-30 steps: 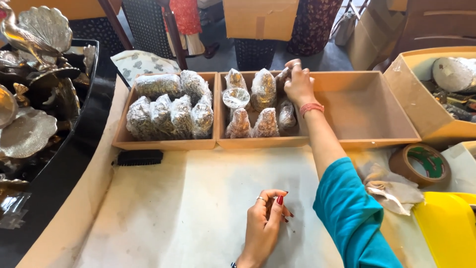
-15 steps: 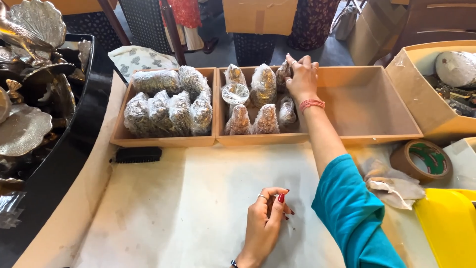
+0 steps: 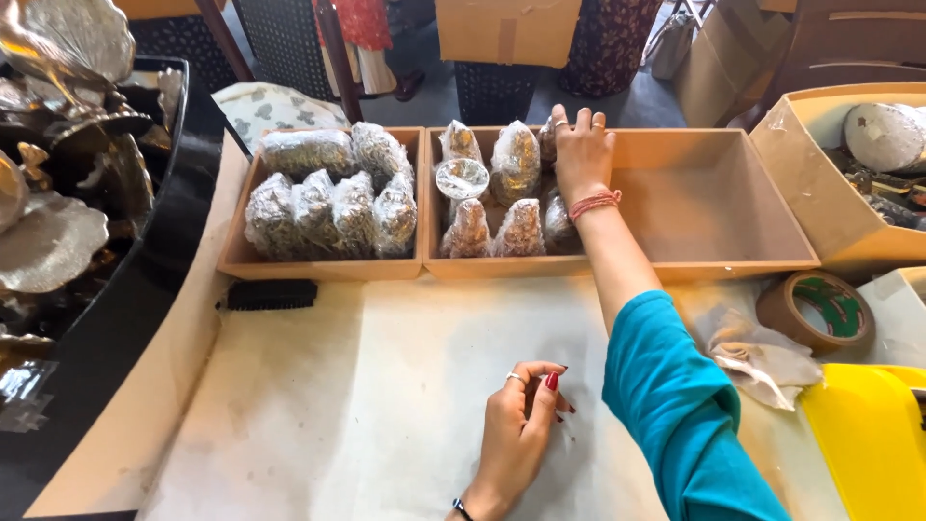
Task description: Wrapping and packing small religious figurines into protective materials and boxes.
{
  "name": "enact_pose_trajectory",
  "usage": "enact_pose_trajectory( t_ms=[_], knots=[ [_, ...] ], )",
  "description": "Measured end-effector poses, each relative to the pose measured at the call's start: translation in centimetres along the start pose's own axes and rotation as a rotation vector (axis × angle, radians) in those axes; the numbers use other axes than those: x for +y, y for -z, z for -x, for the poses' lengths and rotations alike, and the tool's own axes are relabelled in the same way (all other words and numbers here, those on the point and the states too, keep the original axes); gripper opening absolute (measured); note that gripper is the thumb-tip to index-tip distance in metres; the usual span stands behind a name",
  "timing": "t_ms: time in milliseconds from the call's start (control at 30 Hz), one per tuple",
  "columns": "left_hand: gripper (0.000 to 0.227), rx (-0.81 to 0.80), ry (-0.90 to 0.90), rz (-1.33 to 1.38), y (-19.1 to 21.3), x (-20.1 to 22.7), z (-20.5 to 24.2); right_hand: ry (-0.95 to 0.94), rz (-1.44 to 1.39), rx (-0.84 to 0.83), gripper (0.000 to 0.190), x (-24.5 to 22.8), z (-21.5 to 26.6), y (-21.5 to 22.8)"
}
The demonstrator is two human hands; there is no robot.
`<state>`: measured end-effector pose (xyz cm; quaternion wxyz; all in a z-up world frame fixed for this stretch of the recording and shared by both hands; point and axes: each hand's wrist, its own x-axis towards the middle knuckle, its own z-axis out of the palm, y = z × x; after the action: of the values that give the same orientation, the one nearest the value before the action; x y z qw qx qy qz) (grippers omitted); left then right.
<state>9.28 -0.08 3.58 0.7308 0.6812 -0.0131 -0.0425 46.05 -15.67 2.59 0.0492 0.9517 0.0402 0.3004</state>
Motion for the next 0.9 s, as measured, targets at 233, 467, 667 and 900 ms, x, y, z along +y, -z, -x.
enact_pose_trajectory(
  t_ms=[233, 467, 667, 900],
  knots=[
    [0.021, 0.001, -0.008, -0.015, 0.0, 0.7, 0.2, -0.051, -0.096, -0.148, 0.079, -0.9, 0.0, 5.5],
    [0.022, -0.014, -0.026, -0.006, 0.0, 0.2, 0.0, -0.124, -0.452, -0.043, 0.075, 1.8, -0.1, -1.0],
    [0.023, -0.012, -0.022, -0.012, 0.1, 0.5, 0.0, -0.033, -0.379, -0.353, 0.029, 2.0, 1.5, 5.6],
    [0.024, -0.024, -0.032, -0.005, -0.1, -0.2, 0.2, 0.059, -0.234, -0.710, 0.046, 1.8, 3.6, 7.4]
  ],
)
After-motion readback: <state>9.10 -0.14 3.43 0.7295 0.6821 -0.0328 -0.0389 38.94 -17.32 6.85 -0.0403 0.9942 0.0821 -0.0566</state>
